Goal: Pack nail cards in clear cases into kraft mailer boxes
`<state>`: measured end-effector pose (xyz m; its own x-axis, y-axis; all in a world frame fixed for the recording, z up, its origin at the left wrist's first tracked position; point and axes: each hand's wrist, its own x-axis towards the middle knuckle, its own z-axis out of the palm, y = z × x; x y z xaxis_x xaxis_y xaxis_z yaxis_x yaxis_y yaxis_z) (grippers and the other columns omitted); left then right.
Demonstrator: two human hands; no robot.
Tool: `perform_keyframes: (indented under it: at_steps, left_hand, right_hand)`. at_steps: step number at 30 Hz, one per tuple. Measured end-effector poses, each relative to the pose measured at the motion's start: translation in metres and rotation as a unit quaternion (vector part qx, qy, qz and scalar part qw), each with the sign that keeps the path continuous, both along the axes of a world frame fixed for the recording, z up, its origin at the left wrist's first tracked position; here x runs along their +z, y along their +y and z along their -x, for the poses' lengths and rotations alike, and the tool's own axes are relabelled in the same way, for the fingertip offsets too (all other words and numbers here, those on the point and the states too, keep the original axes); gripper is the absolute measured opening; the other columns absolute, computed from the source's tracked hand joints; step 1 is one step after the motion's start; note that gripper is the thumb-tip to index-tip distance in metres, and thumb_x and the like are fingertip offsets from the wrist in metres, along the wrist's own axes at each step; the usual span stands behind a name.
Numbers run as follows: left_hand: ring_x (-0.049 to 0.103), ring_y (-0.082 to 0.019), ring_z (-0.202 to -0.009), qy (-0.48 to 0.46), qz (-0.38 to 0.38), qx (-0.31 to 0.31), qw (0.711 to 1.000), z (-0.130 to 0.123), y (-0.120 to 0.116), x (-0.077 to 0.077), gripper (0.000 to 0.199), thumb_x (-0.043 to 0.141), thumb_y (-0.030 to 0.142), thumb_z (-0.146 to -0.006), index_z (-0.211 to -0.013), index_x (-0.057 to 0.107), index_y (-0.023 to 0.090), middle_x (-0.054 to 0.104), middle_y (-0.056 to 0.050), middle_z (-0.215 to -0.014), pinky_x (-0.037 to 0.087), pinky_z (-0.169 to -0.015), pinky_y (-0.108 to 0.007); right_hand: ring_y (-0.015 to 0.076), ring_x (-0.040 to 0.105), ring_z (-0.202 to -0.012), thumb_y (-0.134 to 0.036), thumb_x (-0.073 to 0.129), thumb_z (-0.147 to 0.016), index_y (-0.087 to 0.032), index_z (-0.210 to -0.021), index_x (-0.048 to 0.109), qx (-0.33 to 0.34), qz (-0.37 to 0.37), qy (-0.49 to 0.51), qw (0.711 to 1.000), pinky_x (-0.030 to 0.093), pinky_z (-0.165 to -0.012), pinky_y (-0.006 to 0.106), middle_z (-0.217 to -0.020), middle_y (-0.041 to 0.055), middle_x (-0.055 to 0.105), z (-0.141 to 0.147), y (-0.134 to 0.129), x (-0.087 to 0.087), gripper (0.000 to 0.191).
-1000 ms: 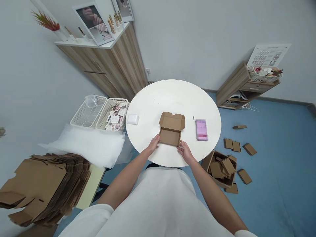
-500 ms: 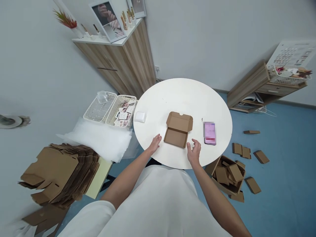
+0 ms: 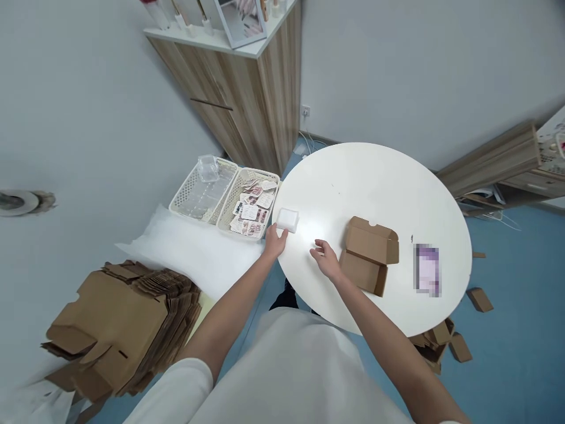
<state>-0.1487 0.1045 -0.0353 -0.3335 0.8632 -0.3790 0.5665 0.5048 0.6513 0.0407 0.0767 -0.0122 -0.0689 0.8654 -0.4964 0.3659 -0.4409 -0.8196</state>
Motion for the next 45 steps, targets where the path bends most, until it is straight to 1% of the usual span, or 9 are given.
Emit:
perform_keyframes:
  at_steps: [5,11,17,21,24,29,33,41,45]
  left_hand:
    - [0.020,-0.020,-0.130,-0.034,0.049,-0.008,0.998,0.009,0.021,-0.006,0.052,0.027,0.042,-0.087,-0.133,0.022,0.017,0.023,-0.009,-0.141,0.020,-0.105,-0.033]
    - [0.017,-0.023,-0.131,-0.055,0.079,-0.022,0.995,0.011,0.029,-0.005,0.050,0.022,0.040,-0.089,-0.133,0.023,0.017,0.026,-0.010,-0.140,0.016,-0.105,-0.038]
    - [0.017,-0.021,-0.131,-0.076,0.048,-0.052,0.995,0.013,0.026,-0.005,0.049,0.021,0.036,-0.089,-0.134,0.022,0.015,0.026,-0.009,-0.141,0.011,-0.107,-0.036]
    - [0.021,-0.020,-0.130,-0.109,0.032,-0.023,0.993,0.015,0.023,-0.010,0.048,0.025,0.038,-0.088,-0.132,0.028,0.020,0.029,-0.005,-0.140,0.013,-0.107,-0.034]
    - [0.028,-0.021,-0.127,-0.129,0.017,-0.002,0.991,0.018,0.022,-0.015,0.046,0.028,0.038,-0.087,-0.129,0.035,0.019,0.035,-0.007,-0.136,0.018,-0.105,-0.034]
    - [0.035,-0.022,-0.122,-0.173,-0.020,0.002,0.985,0.019,0.017,-0.022,0.044,0.031,0.037,-0.087,-0.124,0.044,0.017,0.042,-0.008,-0.132,0.024,-0.103,-0.034]
    - [0.036,-0.020,-0.122,-0.210,-0.037,-0.004,0.977,0.013,0.010,-0.021,0.045,0.031,0.038,-0.087,-0.124,0.044,0.016,0.041,-0.008,-0.132,0.025,-0.103,-0.032]
    - [0.040,-0.020,-0.119,-0.261,-0.062,-0.036,0.963,-0.017,-0.001,0.002,0.044,0.032,0.040,-0.087,-0.120,0.048,0.016,0.046,-0.008,-0.128,0.029,-0.100,-0.033]
    - [0.046,-0.021,-0.113,-0.292,-0.091,-0.085,0.948,-0.044,-0.009,0.017,0.042,0.032,0.041,-0.086,-0.116,0.052,0.018,0.052,-0.007,-0.122,0.035,-0.095,-0.033]
  right_hand:
    - [0.0182,0.048,-0.108,-0.039,0.051,-0.073,-0.024,-0.117,0.044,-0.064,0.065,0.054,0.994,0.044,-0.082,0.030,-0.129,0.0066,0.043,0.042,0.039,-0.016,0.048]
    - [0.0173,0.048,-0.110,-0.033,0.050,-0.073,-0.029,-0.120,0.040,-0.114,0.110,0.112,0.981,0.046,-0.079,0.029,-0.133,0.0039,0.040,0.060,0.067,-0.025,0.049]
    - [0.0165,0.050,-0.107,-0.032,0.049,-0.073,-0.028,-0.120,0.039,-0.105,0.109,0.103,0.983,0.047,-0.075,0.027,-0.132,0.0030,0.041,0.071,0.076,-0.022,0.049]
    - [0.0182,0.051,-0.105,-0.029,0.053,-0.070,-0.026,-0.111,0.048,-0.141,0.078,0.112,0.981,0.047,-0.076,0.030,-0.125,0.0040,0.049,0.081,0.075,-0.027,0.042]
    - [0.0180,0.054,-0.100,-0.023,0.055,-0.067,-0.022,-0.107,0.051,-0.166,0.049,0.116,0.978,0.045,-0.081,0.032,-0.118,0.0055,0.054,0.083,0.072,-0.032,0.040]
    - [0.0184,0.056,-0.097,-0.019,0.056,-0.065,-0.021,-0.105,0.054,-0.173,0.022,0.115,0.978,0.044,-0.085,0.034,-0.113,0.0060,0.057,0.075,0.062,-0.036,0.041]
    - [0.0189,0.055,-0.099,-0.019,0.056,-0.065,-0.021,-0.108,0.054,-0.168,0.005,0.120,0.978,0.044,-0.085,0.034,-0.115,0.0064,0.056,0.062,0.054,-0.033,0.043]
    - [0.0192,0.057,-0.096,-0.020,0.054,-0.066,-0.022,-0.108,0.055,-0.161,-0.033,0.121,0.979,0.046,-0.082,0.036,-0.116,0.0058,0.056,0.020,0.036,-0.011,0.042]
    - [0.0190,0.058,-0.095,-0.023,0.055,-0.067,-0.022,-0.108,0.055,-0.165,-0.062,0.115,0.978,0.046,-0.083,0.036,-0.117,0.0059,0.056,-0.013,0.019,0.005,0.041]
